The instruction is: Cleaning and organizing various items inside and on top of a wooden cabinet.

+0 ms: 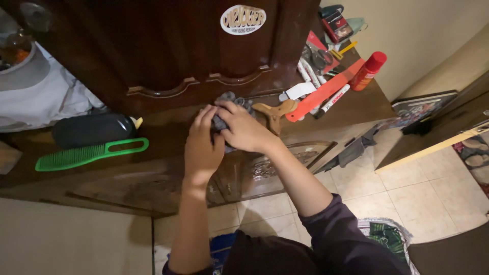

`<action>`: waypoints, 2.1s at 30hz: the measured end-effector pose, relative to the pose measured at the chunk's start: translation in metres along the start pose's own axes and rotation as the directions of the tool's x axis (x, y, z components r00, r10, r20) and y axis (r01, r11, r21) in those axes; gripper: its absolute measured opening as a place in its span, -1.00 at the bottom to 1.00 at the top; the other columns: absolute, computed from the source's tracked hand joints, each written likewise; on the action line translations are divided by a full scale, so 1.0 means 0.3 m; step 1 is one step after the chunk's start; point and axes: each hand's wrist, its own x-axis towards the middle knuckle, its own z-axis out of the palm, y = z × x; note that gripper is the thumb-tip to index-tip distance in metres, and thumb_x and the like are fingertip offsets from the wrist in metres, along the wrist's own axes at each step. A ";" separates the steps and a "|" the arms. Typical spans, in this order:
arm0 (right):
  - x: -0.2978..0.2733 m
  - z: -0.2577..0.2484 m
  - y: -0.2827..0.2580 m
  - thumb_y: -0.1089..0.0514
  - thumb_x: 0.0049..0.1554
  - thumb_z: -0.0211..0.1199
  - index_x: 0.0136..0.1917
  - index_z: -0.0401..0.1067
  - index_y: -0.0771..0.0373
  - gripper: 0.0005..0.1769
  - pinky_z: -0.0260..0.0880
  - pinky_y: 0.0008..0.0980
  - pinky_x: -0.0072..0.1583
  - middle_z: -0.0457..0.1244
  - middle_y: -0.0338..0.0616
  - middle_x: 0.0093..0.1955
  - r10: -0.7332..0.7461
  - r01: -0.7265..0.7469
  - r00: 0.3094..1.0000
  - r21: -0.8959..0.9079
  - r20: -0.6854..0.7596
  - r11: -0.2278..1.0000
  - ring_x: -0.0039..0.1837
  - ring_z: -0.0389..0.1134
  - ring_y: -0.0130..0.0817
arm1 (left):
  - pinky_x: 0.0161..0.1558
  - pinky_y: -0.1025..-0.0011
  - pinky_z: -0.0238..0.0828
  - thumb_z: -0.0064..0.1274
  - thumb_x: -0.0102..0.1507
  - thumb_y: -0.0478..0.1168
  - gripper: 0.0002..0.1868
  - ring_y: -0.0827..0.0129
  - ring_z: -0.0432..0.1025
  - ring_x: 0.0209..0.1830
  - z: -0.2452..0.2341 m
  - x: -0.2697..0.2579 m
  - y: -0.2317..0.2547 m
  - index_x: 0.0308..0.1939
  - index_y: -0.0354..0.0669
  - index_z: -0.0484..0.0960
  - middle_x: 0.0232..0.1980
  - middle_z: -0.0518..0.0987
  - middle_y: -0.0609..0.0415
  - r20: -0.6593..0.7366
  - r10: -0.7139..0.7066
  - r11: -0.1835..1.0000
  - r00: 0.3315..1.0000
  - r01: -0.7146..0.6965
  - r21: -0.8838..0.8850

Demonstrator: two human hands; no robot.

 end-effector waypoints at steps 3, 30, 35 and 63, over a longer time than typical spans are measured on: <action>0.003 -0.102 -0.070 0.22 0.04 0.23 0.38 0.34 0.36 -0.38 0.31 -0.09 0.31 0.13 0.19 0.49 0.011 -0.008 0.999 0.112 -0.031 0.994 0.35 0.27 0.20 | 0.41 0.08 0.24 0.10 0.23 -0.27 -0.27 -0.15 0.26 0.47 -0.033 0.022 0.045 0.51 -0.17 0.31 0.47 0.36 -0.19 0.059 0.052 0.995 0.997 -0.056 0.080; -0.460 -0.540 0.492 0.21 0.05 0.48 0.39 0.39 0.26 -0.35 0.43 -0.25 0.18 0.33 0.06 0.24 0.379 -0.630 0.358 0.079 -0.853 0.772 0.17 0.37 -0.22 | 0.49 -0.03 0.25 0.05 0.32 -0.35 -0.59 -0.24 0.17 0.59 0.309 0.085 0.260 0.27 -0.15 0.54 0.44 0.39 -0.13 -0.061 0.287 0.955 0.956 -0.281 0.092; -0.471 -0.525 0.676 0.16 -0.01 0.56 0.44 0.29 0.27 -0.19 0.42 -0.21 0.24 0.35 0.08 0.26 0.414 -0.605 0.461 0.063 -0.785 0.793 0.24 0.40 -0.16 | 0.44 0.02 0.26 0.10 0.20 -0.36 -0.59 -0.18 0.25 0.50 0.410 0.118 0.343 0.15 -0.19 0.59 0.34 0.44 -0.15 0.112 0.307 0.947 0.945 -0.315 0.067; -0.468 -0.699 0.540 0.28 0.06 0.41 0.52 0.18 0.27 -0.20 0.29 -0.28 0.39 0.22 0.00 0.39 0.318 -0.299 0.524 0.179 -0.790 0.937 0.40 0.28 -0.14 | 0.28 0.12 0.33 0.14 0.22 -0.26 -0.59 -0.10 0.39 0.27 0.694 0.303 0.297 0.16 -0.22 0.58 0.26 0.51 -0.18 0.013 -0.034 0.980 0.999 0.031 0.194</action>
